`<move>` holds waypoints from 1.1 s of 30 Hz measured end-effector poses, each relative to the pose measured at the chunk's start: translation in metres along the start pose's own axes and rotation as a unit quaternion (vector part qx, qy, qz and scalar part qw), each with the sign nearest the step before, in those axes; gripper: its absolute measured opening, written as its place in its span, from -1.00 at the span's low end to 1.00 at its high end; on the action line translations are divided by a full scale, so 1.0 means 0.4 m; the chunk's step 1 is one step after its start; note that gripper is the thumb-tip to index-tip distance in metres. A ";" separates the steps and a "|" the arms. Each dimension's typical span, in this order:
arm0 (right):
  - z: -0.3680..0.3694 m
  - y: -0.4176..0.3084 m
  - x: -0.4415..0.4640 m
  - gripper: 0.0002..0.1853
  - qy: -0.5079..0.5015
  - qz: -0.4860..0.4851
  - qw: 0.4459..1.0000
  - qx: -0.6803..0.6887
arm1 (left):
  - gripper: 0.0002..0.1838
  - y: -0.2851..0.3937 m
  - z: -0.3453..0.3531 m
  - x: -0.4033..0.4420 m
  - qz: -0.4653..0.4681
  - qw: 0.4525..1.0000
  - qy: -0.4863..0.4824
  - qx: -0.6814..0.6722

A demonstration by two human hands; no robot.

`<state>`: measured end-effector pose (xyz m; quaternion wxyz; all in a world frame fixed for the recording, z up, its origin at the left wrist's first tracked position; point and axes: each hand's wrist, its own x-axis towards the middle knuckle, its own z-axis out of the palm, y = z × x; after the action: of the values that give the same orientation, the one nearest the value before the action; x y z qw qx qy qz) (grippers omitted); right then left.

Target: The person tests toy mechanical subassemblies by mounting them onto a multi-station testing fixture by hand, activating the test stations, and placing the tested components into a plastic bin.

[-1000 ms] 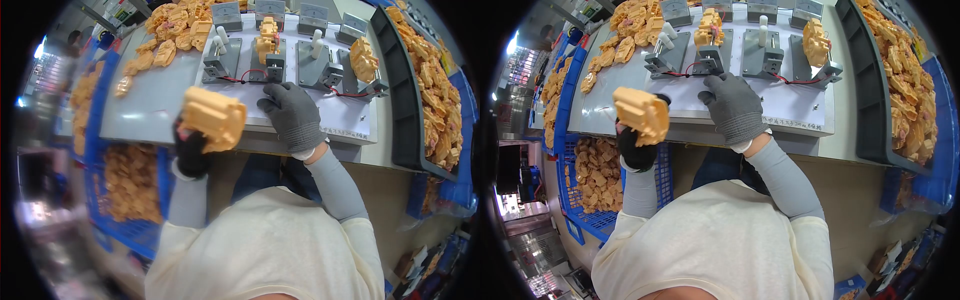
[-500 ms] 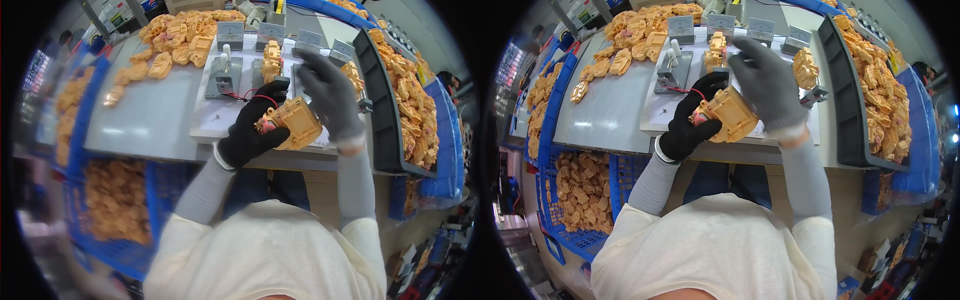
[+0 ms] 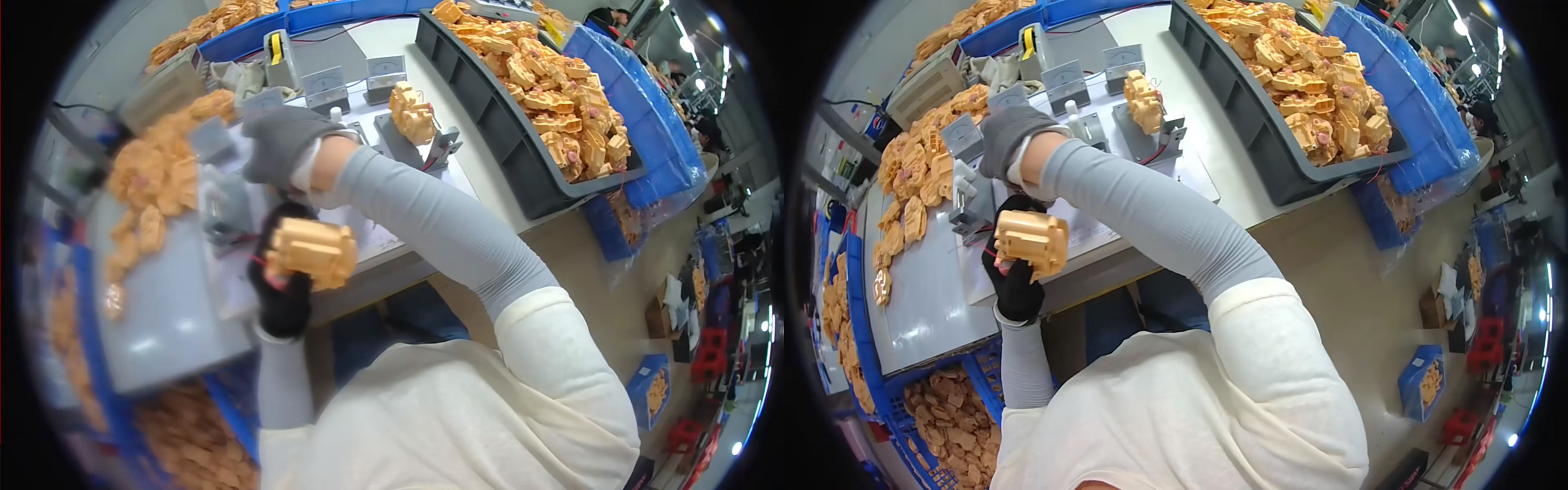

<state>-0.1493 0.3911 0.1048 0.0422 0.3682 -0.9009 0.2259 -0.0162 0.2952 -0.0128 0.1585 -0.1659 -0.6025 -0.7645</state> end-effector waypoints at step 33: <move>-0.147 0.233 -0.369 -0.68 0.214 -0.005 0.840 0.498 | -0.66 0.138 0.017 0.028 0.076 0.931 0.355 0.031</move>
<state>-0.1112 0.5703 0.0865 0.0456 0.2866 -0.6339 0.7169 -0.0014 0.2892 0.0415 0.4252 0.0762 -0.5154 -0.7401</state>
